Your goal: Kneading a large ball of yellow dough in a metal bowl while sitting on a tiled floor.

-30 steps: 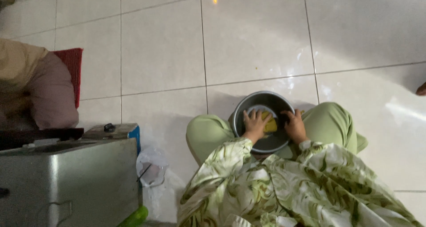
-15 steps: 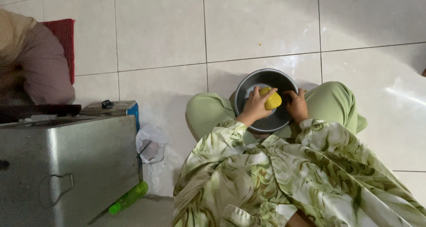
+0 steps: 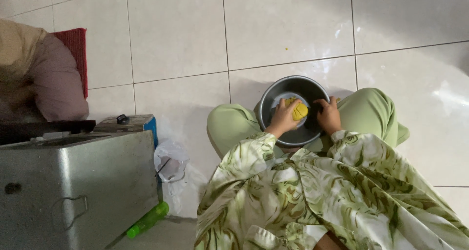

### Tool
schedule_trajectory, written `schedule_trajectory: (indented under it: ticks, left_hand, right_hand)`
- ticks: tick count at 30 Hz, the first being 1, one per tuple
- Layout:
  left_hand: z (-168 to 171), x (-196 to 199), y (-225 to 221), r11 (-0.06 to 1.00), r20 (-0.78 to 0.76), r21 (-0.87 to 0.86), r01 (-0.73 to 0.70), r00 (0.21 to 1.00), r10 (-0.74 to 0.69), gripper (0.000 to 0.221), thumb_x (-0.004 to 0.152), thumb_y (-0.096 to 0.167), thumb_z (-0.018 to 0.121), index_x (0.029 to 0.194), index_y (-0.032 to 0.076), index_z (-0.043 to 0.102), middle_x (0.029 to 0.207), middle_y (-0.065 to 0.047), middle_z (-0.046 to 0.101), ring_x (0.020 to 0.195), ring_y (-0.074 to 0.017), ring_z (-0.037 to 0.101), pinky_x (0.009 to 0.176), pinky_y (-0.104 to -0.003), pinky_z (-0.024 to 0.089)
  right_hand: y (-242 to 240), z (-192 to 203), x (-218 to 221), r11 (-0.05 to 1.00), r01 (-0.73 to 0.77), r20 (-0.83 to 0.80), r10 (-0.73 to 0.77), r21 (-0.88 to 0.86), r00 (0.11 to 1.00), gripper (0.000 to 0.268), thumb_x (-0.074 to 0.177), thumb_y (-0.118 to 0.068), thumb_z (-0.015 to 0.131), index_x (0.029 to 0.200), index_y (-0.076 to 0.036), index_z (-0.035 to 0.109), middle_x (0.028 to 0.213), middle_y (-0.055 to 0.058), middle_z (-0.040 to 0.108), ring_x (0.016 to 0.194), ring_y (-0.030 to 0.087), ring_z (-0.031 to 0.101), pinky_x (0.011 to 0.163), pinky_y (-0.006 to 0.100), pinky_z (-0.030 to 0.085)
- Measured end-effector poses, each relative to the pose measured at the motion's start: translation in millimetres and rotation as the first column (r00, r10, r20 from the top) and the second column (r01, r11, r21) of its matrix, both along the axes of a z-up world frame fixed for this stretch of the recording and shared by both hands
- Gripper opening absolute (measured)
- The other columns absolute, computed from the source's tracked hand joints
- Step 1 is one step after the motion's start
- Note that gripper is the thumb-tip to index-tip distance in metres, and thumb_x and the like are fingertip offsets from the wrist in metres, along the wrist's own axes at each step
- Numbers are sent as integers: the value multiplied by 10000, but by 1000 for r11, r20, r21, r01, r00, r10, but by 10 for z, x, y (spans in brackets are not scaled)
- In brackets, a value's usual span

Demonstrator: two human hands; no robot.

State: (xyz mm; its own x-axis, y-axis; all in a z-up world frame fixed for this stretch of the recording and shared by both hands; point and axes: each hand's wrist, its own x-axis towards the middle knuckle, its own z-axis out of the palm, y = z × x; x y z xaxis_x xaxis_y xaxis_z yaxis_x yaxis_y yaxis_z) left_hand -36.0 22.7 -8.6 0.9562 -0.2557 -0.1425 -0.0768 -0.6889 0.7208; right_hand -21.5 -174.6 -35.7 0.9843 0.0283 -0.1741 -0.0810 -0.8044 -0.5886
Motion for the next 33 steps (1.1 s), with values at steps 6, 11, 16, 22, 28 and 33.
schedule_trajectory:
  ticks: [6,11,16,22,28,33]
  left_hand:
    - [684,9,209,963,72,-255,-86,992,107,640,694,162,769,1237,196,433,1268,-242,347,1200,-493,390,1037,-603,290]
    - [161,-73,265,989,-163,134,-64,983,85,754,705,121,755,1299,255,311,1303,-225,311,1202,-462,386,860,-583,498]
    - [37,-38,231,953,-255,303,-11,963,93,844,747,159,739,1414,296,242,1331,-218,274,1251,-432,330,828,-573,536]
    - [156,19,246,988,-78,37,-147,986,150,752,710,461,722,1367,245,425,1174,-222,416,1103,-463,517,913,-514,488]
    - [246,32,252,998,-157,-53,32,987,-40,804,772,268,710,1456,320,290,1328,-256,360,1252,-511,387,1023,-564,386]
    - [67,-22,27,865,-258,424,268,952,-168,1155,662,84,799,1502,281,31,1507,-173,148,1396,-465,71,1044,-664,228]
  right_hand:
    - [4,102,-23,1000,-1,-7,1,9,1000,381,785,-18,592,1117,-206,603,1081,166,450,861,446,610,720,494,543]
    - [14,51,0,1000,-17,-30,18,24,999,399,787,-27,588,1126,-237,589,1109,157,437,879,443,608,742,500,545]
    - [72,209,-23,1000,7,-25,-7,24,1000,369,799,-30,577,1110,-229,590,1130,165,441,894,458,605,755,509,546]
    - [35,162,-10,1000,8,-29,-8,17,1000,397,787,-5,580,1116,-227,590,1126,181,451,917,461,601,767,508,543]
    - [-2,-4,16,999,8,-33,-7,40,999,405,770,-24,600,1113,-238,583,1123,182,458,933,458,597,783,498,546]
    - [30,31,10,1000,1,-60,-1,-11,998,402,785,-30,581,1110,-267,585,1101,127,461,961,390,612,781,446,558]
